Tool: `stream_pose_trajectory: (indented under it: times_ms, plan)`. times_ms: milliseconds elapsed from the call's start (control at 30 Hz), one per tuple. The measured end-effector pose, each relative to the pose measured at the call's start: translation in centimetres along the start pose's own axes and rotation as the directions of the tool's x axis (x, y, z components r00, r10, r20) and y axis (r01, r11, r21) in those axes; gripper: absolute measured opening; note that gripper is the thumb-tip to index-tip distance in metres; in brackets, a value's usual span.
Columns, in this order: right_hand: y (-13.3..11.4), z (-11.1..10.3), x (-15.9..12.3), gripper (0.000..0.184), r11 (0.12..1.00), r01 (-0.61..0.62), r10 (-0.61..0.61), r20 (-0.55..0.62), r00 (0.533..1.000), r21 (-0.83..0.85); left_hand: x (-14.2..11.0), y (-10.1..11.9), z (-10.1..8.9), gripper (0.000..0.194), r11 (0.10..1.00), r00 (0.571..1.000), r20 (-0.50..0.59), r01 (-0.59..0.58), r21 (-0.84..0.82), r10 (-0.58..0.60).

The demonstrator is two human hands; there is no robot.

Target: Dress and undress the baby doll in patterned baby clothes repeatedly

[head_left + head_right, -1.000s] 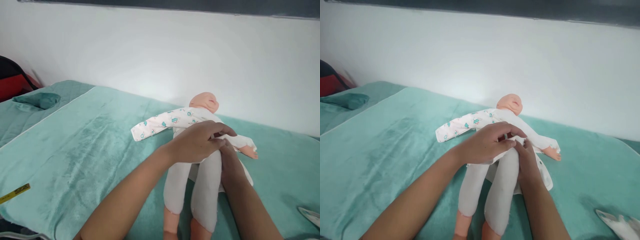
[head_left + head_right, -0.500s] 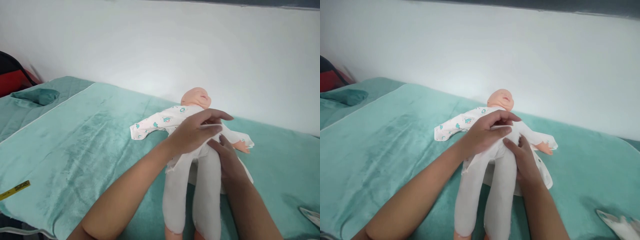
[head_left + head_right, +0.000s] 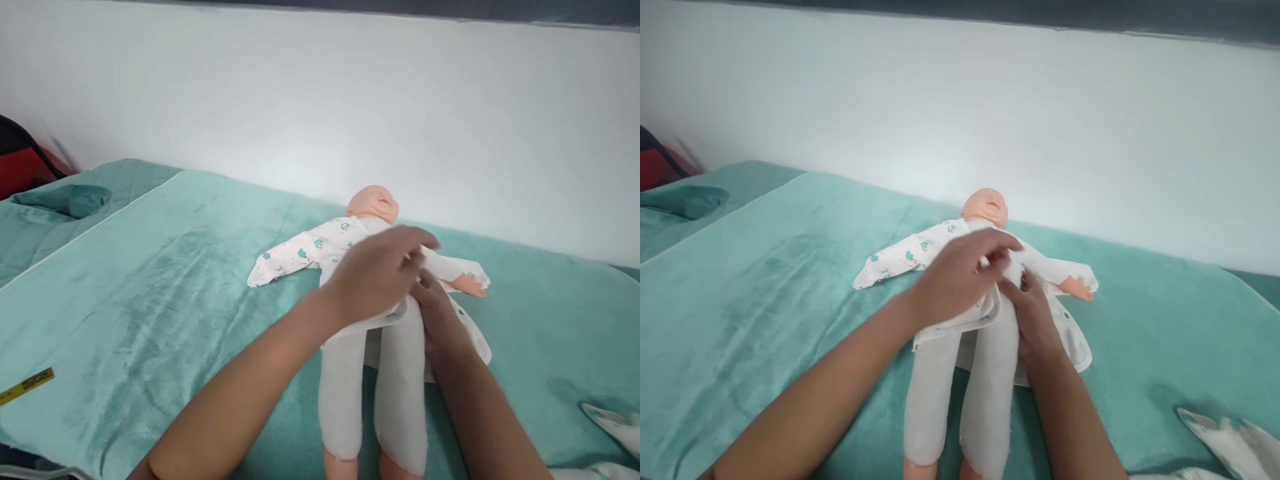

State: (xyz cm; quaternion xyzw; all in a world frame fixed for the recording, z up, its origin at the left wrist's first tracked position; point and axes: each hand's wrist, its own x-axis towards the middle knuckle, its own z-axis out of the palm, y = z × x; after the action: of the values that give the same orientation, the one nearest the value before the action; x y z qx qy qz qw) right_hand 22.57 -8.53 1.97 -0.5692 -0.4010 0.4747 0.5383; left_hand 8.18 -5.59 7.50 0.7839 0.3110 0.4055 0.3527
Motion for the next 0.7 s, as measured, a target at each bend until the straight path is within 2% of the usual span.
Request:
stream_pose_trajectory:
  times_ms: [67,167,233,267,367,433,533,633,700]
  plan:
    - [0.1,0.1,0.0,0.042,0.996,-0.046,0.044,0.030,0.999,0.077,0.4,-1.6,-1.4,0.028,0.964,0.986,-0.154,0.101,0.247,-0.064]
    - [0.3,0.0,-0.1,0.045,0.987,-0.085,0.086,0.001,0.996,0.138,0.7,-4.3,-3.6,0.031,0.796,0.942,-0.289,0.303,0.523,-0.169]
    - [0.4,0.0,-0.1,0.048,0.985,-0.085,0.087,-0.009,0.996,0.148,0.7,-6.0,-4.9,0.035,0.694,0.911,-0.287,0.411,0.592,-0.294]
    - [0.4,0.0,-0.1,0.049,0.985,-0.084,0.086,-0.008,0.996,0.150,0.6,-6.6,-5.4,0.034,0.659,0.896,-0.251,0.440,0.610,-0.366]
    - [0.5,-0.1,-0.1,0.050,0.986,-0.081,0.085,-0.023,0.996,0.148,0.3,-8.0,-6.2,0.030,0.609,0.859,-0.126,0.448,0.655,-0.496]
    - [0.6,-0.2,0.0,0.050,0.984,-0.073,0.077,-0.021,0.997,0.162,0.3,-8.5,-6.1,0.029,0.600,0.867,-0.125,0.430,0.675,-0.482]
    - [0.9,-0.3,0.2,0.051,0.981,-0.056,0.053,0.025,0.998,0.187,0.5,-9.2,-5.7,0.031,0.604,0.891,-0.224,0.436,0.667,-0.395]
    - [1.0,-0.5,0.4,0.055,0.981,-0.050,0.040,0.056,0.998,0.187,0.7,-9.5,-5.4,0.031,0.610,0.881,-0.345,0.473,0.636,-0.323]
    - [0.9,-0.6,0.3,0.056,0.983,-0.044,0.034,0.059,0.998,0.178,0.9,-9.5,-5.4,0.032,0.629,0.872,-0.384,0.486,0.607,-0.303]
